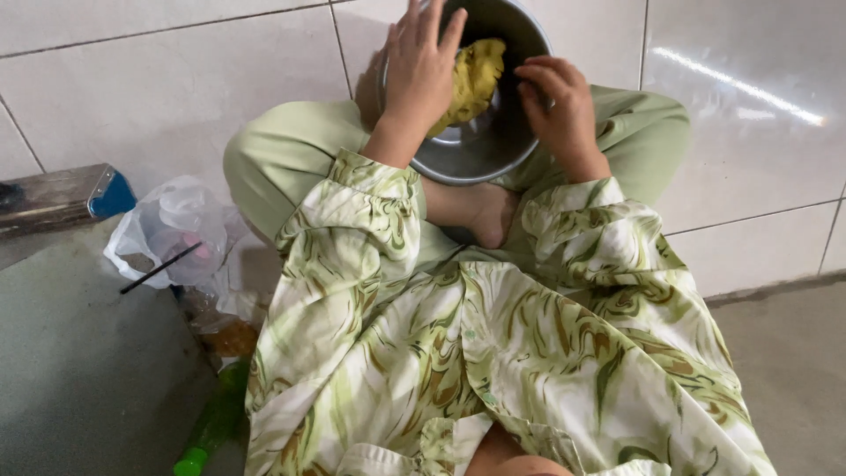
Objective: Kneading a ball of yellow dough in a metal bowl while sitting on the floor.
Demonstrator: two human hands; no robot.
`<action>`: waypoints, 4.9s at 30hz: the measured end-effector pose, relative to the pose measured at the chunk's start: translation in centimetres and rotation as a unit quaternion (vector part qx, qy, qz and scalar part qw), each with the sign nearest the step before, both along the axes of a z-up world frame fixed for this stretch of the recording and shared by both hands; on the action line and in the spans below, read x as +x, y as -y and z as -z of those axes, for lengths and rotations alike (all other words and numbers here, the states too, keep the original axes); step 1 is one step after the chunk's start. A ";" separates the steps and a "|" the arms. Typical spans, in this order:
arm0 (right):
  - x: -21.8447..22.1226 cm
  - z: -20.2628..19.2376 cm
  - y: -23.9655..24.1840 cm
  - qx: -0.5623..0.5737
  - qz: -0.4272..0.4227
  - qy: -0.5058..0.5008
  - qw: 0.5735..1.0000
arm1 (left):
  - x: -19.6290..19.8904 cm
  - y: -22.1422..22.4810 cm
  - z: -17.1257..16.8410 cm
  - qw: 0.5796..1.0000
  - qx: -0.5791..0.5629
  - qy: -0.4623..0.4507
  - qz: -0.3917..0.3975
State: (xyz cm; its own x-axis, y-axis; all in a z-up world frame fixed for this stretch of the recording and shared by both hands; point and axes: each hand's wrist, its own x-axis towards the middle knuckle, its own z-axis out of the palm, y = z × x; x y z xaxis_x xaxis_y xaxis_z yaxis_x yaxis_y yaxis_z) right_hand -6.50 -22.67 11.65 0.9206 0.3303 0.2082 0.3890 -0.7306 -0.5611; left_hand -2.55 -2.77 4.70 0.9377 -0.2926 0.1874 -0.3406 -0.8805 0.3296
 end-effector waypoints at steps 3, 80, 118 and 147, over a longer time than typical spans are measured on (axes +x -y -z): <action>1.3 2.6 3.3 0.065 0.086 0.032 0.994 | -1.2 3.1 4.1 0.990 -0.001 -0.087 0.114; 1.5 10.8 4.4 0.103 0.112 -0.088 0.984 | -2.2 7.1 4.2 0.985 0.159 -0.061 0.004; 1.7 12.3 5.2 0.063 0.144 -0.115 0.981 | -4.2 9.8 8.4 0.993 0.114 -0.004 -0.036; 2.0 12.4 5.3 0.043 0.137 -0.079 0.986 | -4.8 13.3 10.0 0.942 0.248 -0.216 -0.065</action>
State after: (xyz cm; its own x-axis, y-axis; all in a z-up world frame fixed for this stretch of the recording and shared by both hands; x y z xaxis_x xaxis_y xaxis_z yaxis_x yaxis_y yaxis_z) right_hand -4.50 -28.01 -0.78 0.9961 0.0514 0.0714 0.0859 -0.7433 -0.6634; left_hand -7.38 -16.09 -5.28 0.9294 -0.1205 -0.3487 -0.1470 -0.9879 -0.0504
